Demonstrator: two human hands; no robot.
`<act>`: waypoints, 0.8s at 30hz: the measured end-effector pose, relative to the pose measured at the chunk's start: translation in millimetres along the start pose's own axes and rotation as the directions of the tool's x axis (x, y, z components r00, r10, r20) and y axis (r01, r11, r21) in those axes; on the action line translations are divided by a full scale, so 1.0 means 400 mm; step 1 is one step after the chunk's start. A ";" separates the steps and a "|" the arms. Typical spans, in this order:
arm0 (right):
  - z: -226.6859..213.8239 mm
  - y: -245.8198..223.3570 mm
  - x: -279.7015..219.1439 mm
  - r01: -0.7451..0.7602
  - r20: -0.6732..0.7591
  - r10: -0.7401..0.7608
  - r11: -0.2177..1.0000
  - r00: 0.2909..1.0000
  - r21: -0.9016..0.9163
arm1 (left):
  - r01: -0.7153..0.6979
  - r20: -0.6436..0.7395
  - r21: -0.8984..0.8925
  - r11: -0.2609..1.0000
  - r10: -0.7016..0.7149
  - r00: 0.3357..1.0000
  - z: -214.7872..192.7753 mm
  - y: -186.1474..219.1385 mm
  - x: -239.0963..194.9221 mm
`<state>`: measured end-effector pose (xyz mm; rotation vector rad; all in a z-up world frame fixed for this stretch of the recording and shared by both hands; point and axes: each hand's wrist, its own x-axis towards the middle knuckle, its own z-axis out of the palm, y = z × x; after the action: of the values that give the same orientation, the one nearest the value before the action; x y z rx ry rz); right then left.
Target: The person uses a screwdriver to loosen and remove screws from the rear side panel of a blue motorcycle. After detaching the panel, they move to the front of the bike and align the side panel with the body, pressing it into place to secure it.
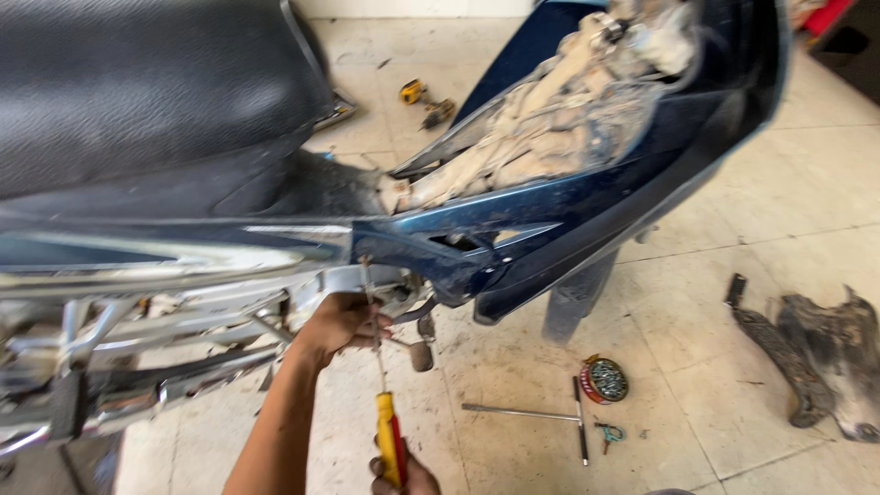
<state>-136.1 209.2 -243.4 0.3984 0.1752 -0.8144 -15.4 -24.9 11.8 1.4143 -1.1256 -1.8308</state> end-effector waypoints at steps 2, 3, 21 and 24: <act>0.159 0.044 0.001 0.129 -0.050 -0.131 0.991 0.990 -0.040 | 0.068 0.035 -0.041 0.997 -0.067 0.997 -0.010 -0.029 0.028; 0.311 0.109 -0.022 0.304 -0.404 -0.343 0.939 0.848 -0.159 | 0.049 0.004 -0.045 0.998 -0.049 0.999 -0.010 -0.042 0.041; 0.397 0.221 -0.046 0.488 -0.336 -0.840 0.526 0.426 -0.696 | -0.019 -0.192 0.176 0.984 0.053 0.980 0.015 0.014 -0.016; 0.313 0.143 -0.052 0.488 -0.355 -0.551 0.834 0.755 -0.258 | -0.049 -0.065 0.065 0.997 0.053 0.996 0.001 -0.022 0.034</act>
<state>-108.0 207.2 -106.8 0.3807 0.7771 -1.2558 -18.9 -31.7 -2.1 1.4578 -1.1852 -1.7138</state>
